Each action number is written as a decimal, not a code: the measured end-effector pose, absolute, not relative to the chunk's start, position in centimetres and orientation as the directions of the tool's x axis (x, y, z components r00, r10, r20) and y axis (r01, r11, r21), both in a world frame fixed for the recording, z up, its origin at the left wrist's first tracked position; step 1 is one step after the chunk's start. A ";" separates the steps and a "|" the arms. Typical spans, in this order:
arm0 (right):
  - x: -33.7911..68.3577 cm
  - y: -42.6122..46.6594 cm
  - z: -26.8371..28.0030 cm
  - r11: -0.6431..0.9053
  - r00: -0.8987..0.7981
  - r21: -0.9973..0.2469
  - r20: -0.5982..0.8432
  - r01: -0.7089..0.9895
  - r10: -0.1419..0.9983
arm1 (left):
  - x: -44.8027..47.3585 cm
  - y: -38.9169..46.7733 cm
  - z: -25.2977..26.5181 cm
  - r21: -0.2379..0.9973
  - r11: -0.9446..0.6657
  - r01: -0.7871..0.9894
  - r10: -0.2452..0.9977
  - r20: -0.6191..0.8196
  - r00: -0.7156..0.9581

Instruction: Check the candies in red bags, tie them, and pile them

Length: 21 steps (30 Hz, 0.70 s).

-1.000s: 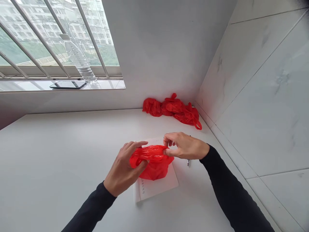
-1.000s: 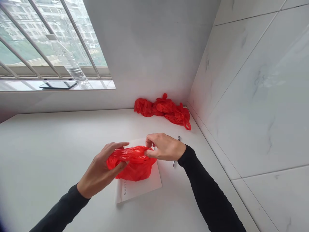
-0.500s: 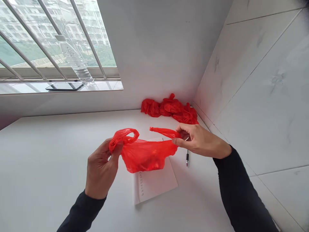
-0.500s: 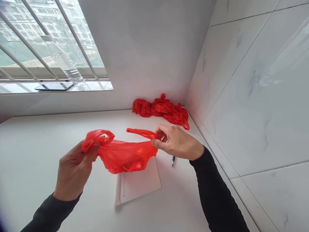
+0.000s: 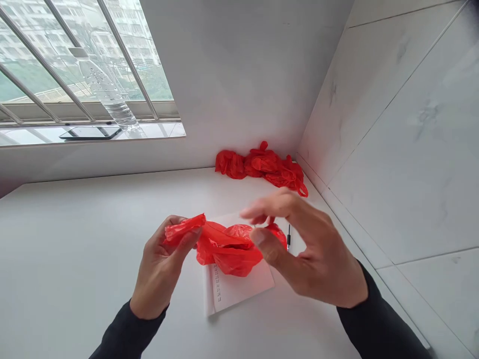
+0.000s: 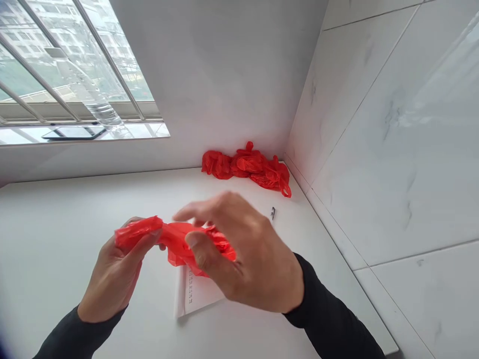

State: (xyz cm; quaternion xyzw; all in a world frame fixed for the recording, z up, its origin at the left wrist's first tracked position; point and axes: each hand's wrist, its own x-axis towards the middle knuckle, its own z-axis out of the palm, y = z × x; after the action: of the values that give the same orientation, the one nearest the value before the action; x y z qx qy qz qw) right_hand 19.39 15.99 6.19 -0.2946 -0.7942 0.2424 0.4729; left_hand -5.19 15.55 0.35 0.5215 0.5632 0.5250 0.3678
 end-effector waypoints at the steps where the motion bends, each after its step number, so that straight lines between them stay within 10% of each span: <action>1: 19.1 16.0 5.9 0.725 -0.492 -0.646 0.563 0.238 0.664 | -5.2 15.5 0.2 0.974 -0.110 0.198 0.973 0.146 -0.181; 9: 18.7 18.5 2.5 0.630 -0.694 -0.331 -0.122 0.703 0.710 | -5.5 15.3 0.1 0.983 -0.150 0.105 0.975 0.165 -0.150; 21: 17.8 18.6 2.7 0.483 -0.603 -0.426 -0.208 0.765 0.770 | -2.9 14.2 2.6 0.953 0.023 0.302 0.996 0.006 -0.094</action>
State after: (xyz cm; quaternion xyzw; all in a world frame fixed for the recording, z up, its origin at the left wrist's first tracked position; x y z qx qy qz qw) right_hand 17.80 18.59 2.73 -0.4455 -0.8612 0.2445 0.0058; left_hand -2.86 14.20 2.56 0.5445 0.5959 0.4383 0.3954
